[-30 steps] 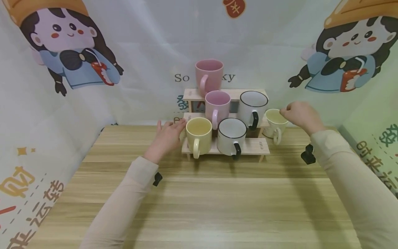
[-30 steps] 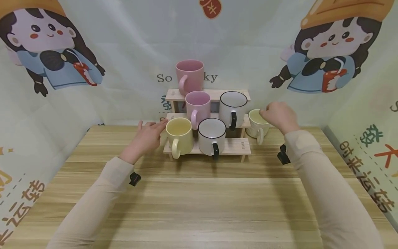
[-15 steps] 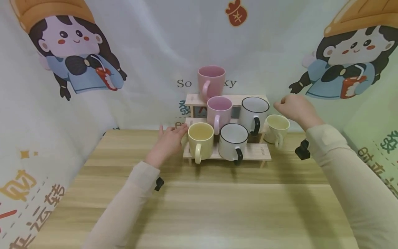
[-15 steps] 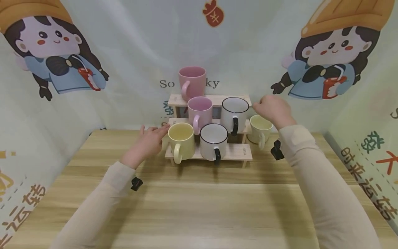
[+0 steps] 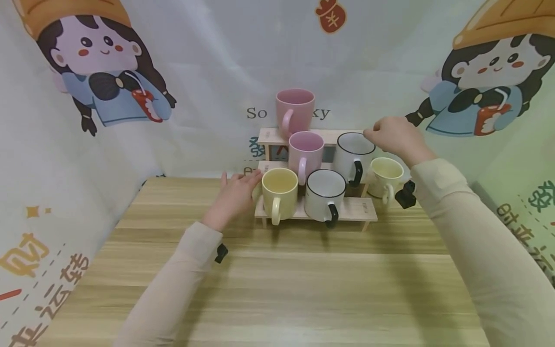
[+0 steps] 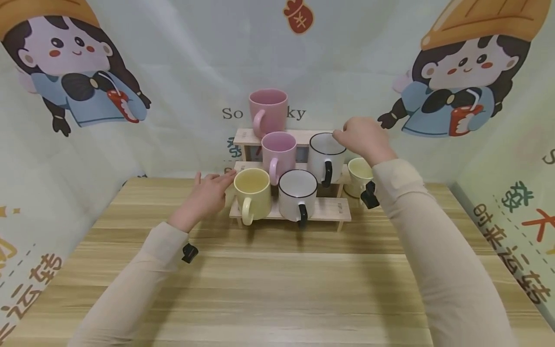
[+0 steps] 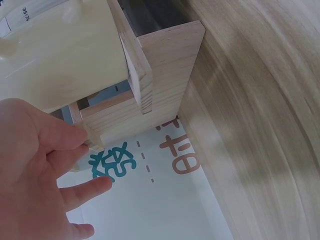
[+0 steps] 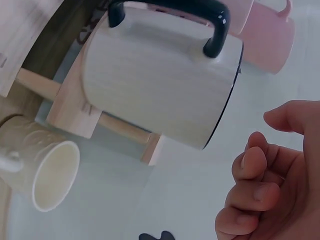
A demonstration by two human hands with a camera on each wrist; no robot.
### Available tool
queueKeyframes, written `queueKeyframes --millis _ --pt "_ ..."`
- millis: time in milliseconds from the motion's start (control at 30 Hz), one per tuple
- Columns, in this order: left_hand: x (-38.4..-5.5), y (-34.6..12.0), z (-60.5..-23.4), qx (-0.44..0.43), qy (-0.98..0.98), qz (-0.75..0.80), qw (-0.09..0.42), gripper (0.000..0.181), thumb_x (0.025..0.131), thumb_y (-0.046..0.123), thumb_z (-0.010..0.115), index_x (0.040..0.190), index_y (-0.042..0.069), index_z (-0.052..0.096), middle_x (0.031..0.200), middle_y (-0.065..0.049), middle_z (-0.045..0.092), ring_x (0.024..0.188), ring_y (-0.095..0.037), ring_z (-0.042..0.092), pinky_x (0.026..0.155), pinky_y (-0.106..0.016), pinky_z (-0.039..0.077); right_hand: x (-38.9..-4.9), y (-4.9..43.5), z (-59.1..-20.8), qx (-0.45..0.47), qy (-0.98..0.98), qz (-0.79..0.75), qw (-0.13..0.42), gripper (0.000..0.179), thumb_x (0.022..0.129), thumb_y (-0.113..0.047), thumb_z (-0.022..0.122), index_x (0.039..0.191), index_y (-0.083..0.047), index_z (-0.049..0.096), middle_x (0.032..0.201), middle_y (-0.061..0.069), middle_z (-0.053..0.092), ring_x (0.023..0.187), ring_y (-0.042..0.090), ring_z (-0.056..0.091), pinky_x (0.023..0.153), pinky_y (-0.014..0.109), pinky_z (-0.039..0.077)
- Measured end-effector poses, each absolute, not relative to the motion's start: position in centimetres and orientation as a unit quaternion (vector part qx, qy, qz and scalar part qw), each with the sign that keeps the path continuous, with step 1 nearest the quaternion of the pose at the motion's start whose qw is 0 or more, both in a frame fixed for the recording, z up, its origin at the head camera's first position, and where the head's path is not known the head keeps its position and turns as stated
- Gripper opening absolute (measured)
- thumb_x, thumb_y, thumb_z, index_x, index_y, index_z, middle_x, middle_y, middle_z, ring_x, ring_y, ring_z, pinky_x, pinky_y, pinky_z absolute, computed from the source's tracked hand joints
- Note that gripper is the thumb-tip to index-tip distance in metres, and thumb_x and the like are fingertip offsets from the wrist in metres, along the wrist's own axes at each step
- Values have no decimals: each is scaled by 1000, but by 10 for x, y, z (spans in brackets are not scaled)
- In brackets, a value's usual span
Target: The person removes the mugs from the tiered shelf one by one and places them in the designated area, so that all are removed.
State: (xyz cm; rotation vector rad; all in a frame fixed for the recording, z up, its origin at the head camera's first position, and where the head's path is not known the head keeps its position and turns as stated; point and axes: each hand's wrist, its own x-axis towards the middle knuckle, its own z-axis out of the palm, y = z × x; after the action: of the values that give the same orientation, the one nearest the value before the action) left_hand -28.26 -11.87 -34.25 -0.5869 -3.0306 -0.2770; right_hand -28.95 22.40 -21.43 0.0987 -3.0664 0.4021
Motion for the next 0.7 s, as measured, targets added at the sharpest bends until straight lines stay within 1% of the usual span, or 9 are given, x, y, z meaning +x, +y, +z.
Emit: queueKeyframes --millis 33,167,267,467,700 --pt "-282 -119 -343 -189 -978 -90 22 57 94 12 51 148 18 36 155 0 33 136 -40 36 113 -68 3 -290 221 -213 35 -990 132 22 42 96 -37 40 71 -6 54 66 7 57 64 23 52 52 31 38" --pt "-282 -120 -343 -190 -977 -92 20 61 91 6 52 148 18 35 155 0 32 136 -40 36 113 -67 2 -292 209 -208 46 -991 126 19 42 96 -36 40 65 -8 47 57 1 42 55 16 40 49 28 32" --pt "-283 -120 -343 -191 -977 -93 19 63 89 4 52 149 18 35 155 0 31 136 -40 36 113 -67 2 -295 201 -204 52 -992 115 22 42 95 -34 40 59 -13 35 53 -4 25 52 13 25 48 25 24" --pt "-284 -121 -341 -194 -976 -94 24 60 91 6 50 149 17 35 155 0 31 136 -41 36 113 -68 2 -301 187 -195 47 -992 117 25 42 95 -34 40 59 -12 37 52 -4 26 51 13 26 47 26 24" --pt "-284 -120 -343 -195 -976 -98 23 58 92 10 52 148 17 36 155 -1 32 135 -42 36 113 -68 2 -304 177 -192 59 -991 113 32 42 95 -33 41 59 -11 38 52 -4 28 51 12 26 48 25 24"
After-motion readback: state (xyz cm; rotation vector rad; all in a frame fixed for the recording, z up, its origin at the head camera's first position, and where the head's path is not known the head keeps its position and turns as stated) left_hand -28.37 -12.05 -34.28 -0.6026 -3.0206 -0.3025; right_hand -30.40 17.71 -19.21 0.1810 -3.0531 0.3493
